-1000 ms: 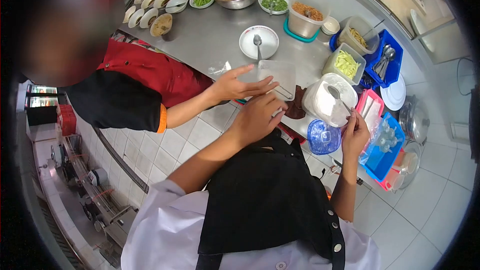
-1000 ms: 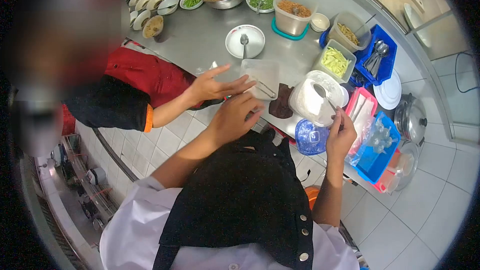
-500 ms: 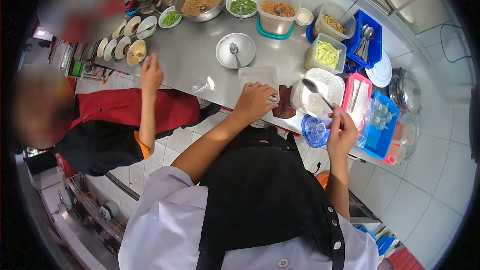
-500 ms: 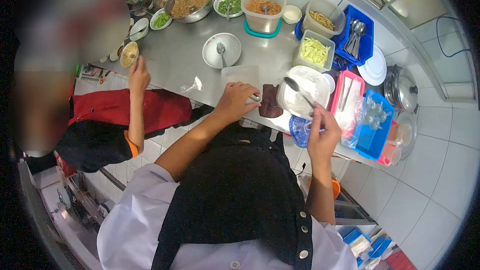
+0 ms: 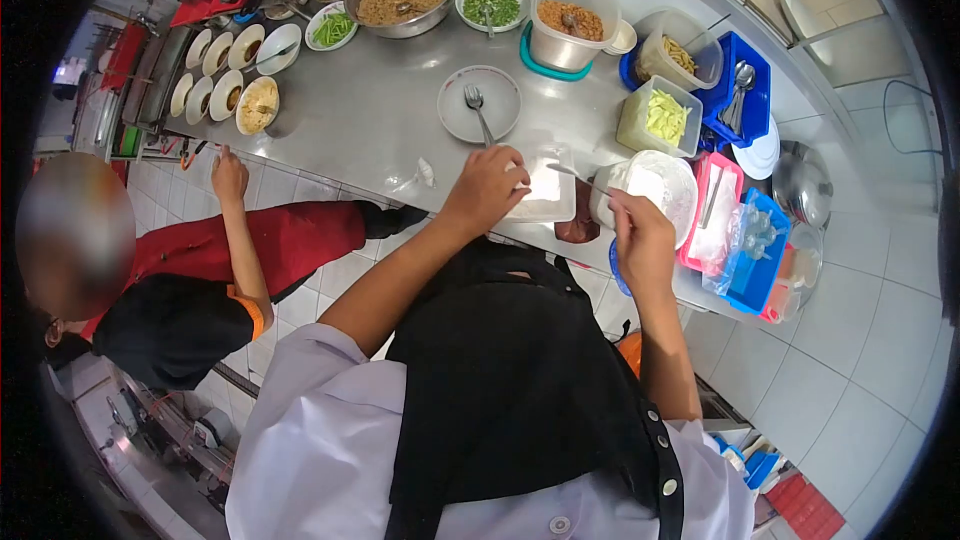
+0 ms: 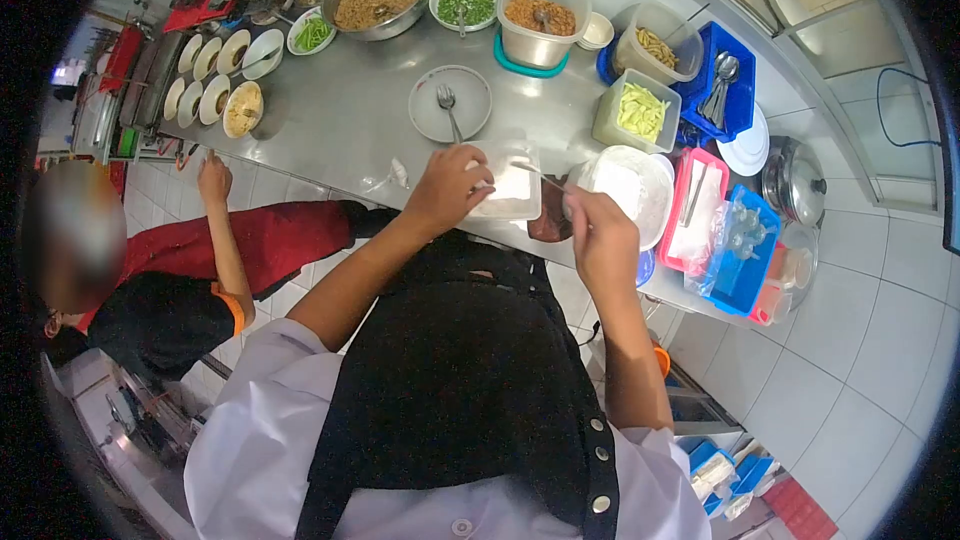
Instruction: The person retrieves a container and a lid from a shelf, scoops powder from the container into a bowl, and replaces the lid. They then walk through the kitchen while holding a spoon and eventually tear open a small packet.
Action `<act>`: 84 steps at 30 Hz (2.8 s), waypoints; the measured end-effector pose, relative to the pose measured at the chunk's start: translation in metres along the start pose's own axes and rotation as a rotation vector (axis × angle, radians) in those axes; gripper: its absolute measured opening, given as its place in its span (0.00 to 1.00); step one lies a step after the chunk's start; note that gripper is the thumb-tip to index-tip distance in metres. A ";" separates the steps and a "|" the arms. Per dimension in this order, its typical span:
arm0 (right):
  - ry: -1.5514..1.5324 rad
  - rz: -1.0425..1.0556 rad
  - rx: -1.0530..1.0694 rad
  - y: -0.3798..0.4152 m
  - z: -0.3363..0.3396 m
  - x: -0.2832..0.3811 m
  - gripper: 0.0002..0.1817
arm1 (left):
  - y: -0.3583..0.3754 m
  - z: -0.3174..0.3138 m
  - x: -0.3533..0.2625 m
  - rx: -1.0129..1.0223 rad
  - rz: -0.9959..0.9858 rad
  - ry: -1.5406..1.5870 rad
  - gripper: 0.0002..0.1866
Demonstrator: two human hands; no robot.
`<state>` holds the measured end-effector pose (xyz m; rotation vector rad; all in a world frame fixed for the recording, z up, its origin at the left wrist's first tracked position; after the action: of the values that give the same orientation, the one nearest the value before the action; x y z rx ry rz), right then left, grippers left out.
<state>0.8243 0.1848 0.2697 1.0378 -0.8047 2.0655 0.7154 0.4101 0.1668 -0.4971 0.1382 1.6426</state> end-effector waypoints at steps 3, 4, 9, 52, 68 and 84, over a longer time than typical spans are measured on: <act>0.241 0.078 0.194 -0.017 -0.039 -0.003 0.14 | -0.002 0.009 0.009 -0.091 0.047 -0.054 0.14; 0.354 0.093 0.294 -0.020 -0.052 -0.006 0.20 | -0.004 0.012 0.009 -0.141 0.068 -0.110 0.15; 0.594 0.088 0.512 -0.031 -0.087 -0.010 0.33 | -0.020 0.012 0.023 -0.046 0.222 -0.012 0.18; -0.535 -0.641 -0.019 0.037 0.001 -0.067 0.14 | -0.026 0.030 -0.031 -0.072 0.491 0.264 0.14; -0.537 -0.526 -0.357 0.042 0.134 -0.068 0.15 | -0.009 -0.009 -0.010 -0.117 0.590 0.437 0.14; 0.112 0.054 -0.141 0.064 0.109 -0.109 0.18 | 0.057 -0.029 0.014 -0.283 0.711 0.311 0.12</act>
<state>0.8694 0.0323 0.2170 0.8245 -0.9154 2.0591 0.6659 0.4040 0.1238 -1.0005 0.3445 2.2823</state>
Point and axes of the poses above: each hand's wrist, its own y-axis away from the middle knuckle, its own z-axis out of the back of the hand, x = y × z, the point moved 5 cm from there along -y, towards the middle knuckle, and after that the axes turned 14 degrees about -y, right-handed, at the moved point
